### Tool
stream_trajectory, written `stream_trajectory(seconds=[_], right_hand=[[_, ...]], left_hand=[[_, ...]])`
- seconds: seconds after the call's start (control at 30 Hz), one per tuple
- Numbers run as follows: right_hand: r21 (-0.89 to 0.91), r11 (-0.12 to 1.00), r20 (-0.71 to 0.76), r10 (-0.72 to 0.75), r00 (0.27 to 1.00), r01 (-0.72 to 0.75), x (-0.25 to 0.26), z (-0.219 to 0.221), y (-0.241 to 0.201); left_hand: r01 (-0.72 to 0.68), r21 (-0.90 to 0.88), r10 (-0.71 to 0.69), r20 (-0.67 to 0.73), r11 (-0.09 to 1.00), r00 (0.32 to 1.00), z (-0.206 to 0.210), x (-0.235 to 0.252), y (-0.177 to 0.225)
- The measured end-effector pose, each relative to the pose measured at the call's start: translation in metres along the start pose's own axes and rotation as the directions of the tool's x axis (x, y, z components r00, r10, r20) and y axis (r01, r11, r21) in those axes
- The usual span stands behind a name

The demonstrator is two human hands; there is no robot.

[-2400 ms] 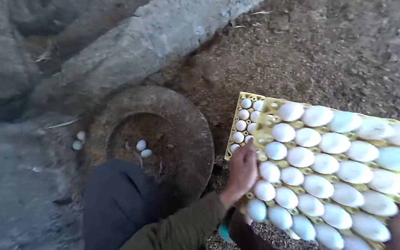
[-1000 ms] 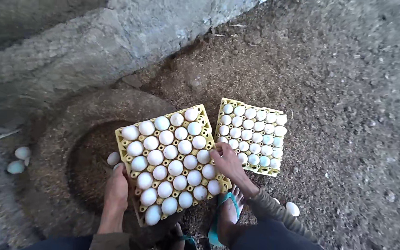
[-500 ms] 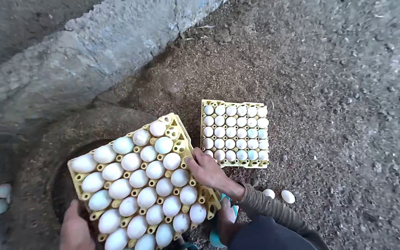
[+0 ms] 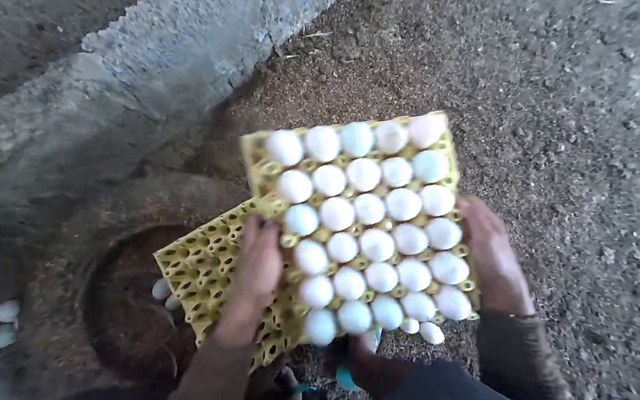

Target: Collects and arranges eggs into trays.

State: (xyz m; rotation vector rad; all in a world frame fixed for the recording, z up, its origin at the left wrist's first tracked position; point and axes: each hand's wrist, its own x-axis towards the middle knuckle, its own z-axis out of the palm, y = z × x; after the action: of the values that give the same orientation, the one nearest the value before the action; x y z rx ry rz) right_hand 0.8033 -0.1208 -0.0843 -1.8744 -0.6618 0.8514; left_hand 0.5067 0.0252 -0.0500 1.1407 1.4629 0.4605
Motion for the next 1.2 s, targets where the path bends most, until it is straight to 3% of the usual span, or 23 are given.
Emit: stream_trajectory(seconds=[0.17, 0.3, 0.47, 0.73, 1.2], right_hand=[[-0.095, 0.995, -0.208, 0.009, 0.978, -0.03, 0.035, -0.072, 0.048], [-0.137, 0.988, -0.251, 0.041, 0.967, -0.077, 0.058, -0.087, 0.088], [-0.164, 0.978, -0.219, 0.088, 0.972, -0.125, 0.069, -0.055, 0.119], [-0.202, 0.961, -0.119, 0.169, 0.978, -0.19, 0.069, -0.009, 0.131], [-0.355, 0.903, -0.192, 0.183, 0.964, -0.242, 0.079, 0.006, 0.14]], left_hand=[[0.041, -0.015, -0.037, 0.249, 0.999, 0.968, 0.114, 0.054, -0.002], [0.049, 0.065, -0.066, 0.284, 0.997, 0.956, 0.162, 0.08, -0.018], [0.091, 0.11, -0.106, 0.141, 0.99, 0.984, 0.163, 0.101, -0.048], [0.173, 0.103, -0.161, -0.115, 0.98, 0.98, 0.137, 0.107, -0.071], [0.157, 0.187, -0.134, -0.13, 0.97, 0.982, 0.143, 0.13, -0.077]])
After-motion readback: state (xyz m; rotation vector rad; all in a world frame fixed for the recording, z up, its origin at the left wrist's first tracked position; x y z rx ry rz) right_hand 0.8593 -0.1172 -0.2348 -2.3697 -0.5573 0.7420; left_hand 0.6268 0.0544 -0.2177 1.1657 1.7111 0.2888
